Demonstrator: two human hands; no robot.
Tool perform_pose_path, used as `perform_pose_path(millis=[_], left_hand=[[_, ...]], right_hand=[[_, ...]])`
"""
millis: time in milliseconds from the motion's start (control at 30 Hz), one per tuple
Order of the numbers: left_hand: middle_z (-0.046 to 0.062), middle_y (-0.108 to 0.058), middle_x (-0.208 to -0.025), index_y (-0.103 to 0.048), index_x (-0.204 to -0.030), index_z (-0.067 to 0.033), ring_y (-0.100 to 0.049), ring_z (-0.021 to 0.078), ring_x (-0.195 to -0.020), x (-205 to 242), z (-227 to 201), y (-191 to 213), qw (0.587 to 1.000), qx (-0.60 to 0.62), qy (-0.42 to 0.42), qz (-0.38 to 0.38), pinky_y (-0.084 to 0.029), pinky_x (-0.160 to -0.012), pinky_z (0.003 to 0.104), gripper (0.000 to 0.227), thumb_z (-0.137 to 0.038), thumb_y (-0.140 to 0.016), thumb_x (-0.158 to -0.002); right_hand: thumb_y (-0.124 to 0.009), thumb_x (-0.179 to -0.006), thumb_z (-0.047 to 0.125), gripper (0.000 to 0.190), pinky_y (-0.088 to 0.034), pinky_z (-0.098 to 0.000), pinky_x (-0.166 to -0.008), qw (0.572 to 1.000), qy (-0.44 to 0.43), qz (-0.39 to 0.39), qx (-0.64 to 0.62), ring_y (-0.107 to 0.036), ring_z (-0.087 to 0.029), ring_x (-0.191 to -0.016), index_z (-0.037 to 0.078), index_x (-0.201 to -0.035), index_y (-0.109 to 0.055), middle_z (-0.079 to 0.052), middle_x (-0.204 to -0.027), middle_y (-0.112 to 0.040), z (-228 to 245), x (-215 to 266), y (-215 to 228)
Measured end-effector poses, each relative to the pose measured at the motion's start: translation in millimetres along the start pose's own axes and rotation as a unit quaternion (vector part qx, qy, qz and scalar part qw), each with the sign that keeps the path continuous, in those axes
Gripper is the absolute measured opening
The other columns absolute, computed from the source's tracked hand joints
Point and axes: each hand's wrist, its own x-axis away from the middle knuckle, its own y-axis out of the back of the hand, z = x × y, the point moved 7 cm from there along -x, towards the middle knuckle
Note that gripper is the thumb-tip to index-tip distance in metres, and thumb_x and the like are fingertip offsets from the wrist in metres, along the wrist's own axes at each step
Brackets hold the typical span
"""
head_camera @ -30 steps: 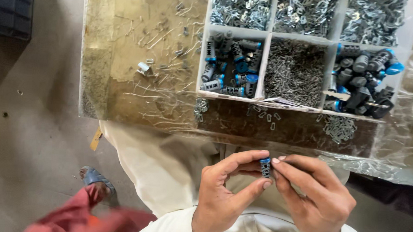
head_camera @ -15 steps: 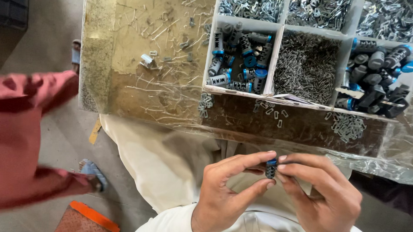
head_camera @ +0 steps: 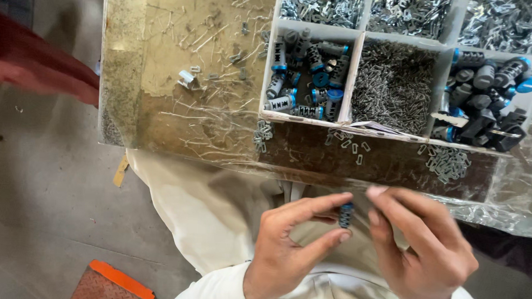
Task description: The person assembles small cylindrical key parts by hand, inserting metal pins into the grooves of each unit. They repeatedly pick up a part, insert a pin, and place the finished unit into a compartment of a divided tray.
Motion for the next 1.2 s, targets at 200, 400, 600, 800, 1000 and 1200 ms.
perform_pose_path(millis=[200, 400, 600, 800, 1000, 1200], left_hand=[[0.009, -0.077, -0.11, -0.068, -0.134, 0.003, -0.071, 0.0111, -0.1, 2, 14, 4, 0.995, 0.087, 0.051, -0.027, -0.056, -0.091, 0.025, 0.045, 0.002, -0.078, -0.089], [0.009, -0.077, -0.114, -0.066, -0.132, 0.0044, -0.072, 0.0132, -0.103, 5, 22, 6, 0.988, 0.127, 0.044, -0.079, -0.057, -0.095, 0.027, 0.047, 0.004, -0.078, -0.086], [0.012, -0.078, -0.111, -0.068, -0.131, 0.0058, -0.074, 0.0149, -0.103, 3, 15, -2, 0.993, 0.1, 0.025, -0.058, -0.058, -0.096, 0.028, 0.047, 0.007, -0.08, -0.085], [0.012, -0.078, -0.111, -0.068, -0.131, 0.0054, -0.074, 0.015, -0.104, 4, 17, -2, 0.993, 0.098, 0.045, -0.046, -0.058, -0.096, 0.028, 0.046, 0.006, -0.079, -0.086], [0.013, -0.079, -0.109, -0.068, -0.13, 0.0065, -0.075, 0.0158, -0.101, 5, 15, -1, 0.993, 0.099, 0.024, -0.061, -0.059, -0.095, 0.029, 0.046, 0.005, -0.08, -0.086], [0.012, -0.079, -0.111, -0.068, -0.131, 0.0056, -0.076, 0.0159, -0.104, 4, 11, -1, 0.993, 0.106, 0.021, -0.054, -0.059, -0.096, 0.029, 0.045, 0.004, -0.079, -0.087]], right_hand=[[-0.086, -0.075, 0.004, 0.033, -0.055, -0.0372, -0.071, 0.985, 0.114, 0.049, 0.118, -0.069, -0.03, -0.079, 0.002, -0.106, -0.078, -0.017, -0.099, -0.07, 13, -18, -12], [-0.082, -0.08, 0.003, 0.021, -0.059, -0.0294, -0.078, 0.999, 0.0, 0.031, -0.031, -0.073, -0.019, -0.09, 0.009, -0.1, -0.074, -0.007, -0.102, -0.073, -4, -4, -5], [-0.08, -0.083, 0.003, 0.018, -0.059, -0.0265, -0.069, 0.994, -0.074, 0.014, -0.079, -0.076, -0.017, -0.083, 0.004, -0.1, -0.074, -0.006, -0.097, -0.075, -14, 9, -8], [-0.08, -0.08, 0.002, 0.024, -0.06, -0.0263, -0.07, 0.995, -0.067, 0.05, -0.046, -0.076, -0.017, -0.083, 0.005, -0.104, -0.077, -0.008, -0.099, -0.076, -11, 14, -12], [-0.08, -0.08, 0.001, 0.023, -0.058, -0.0253, -0.071, 0.994, -0.051, 0.043, -0.087, -0.075, -0.016, -0.086, 0.005, -0.102, -0.077, -0.008, -0.1, -0.074, -11, 9, -8], [-0.08, -0.081, 0.001, 0.024, -0.06, -0.0262, -0.073, 0.996, -0.02, 0.027, -0.087, -0.076, -0.017, -0.086, 0.004, -0.105, -0.076, -0.01, -0.1, -0.076, -4, 14, -9]])
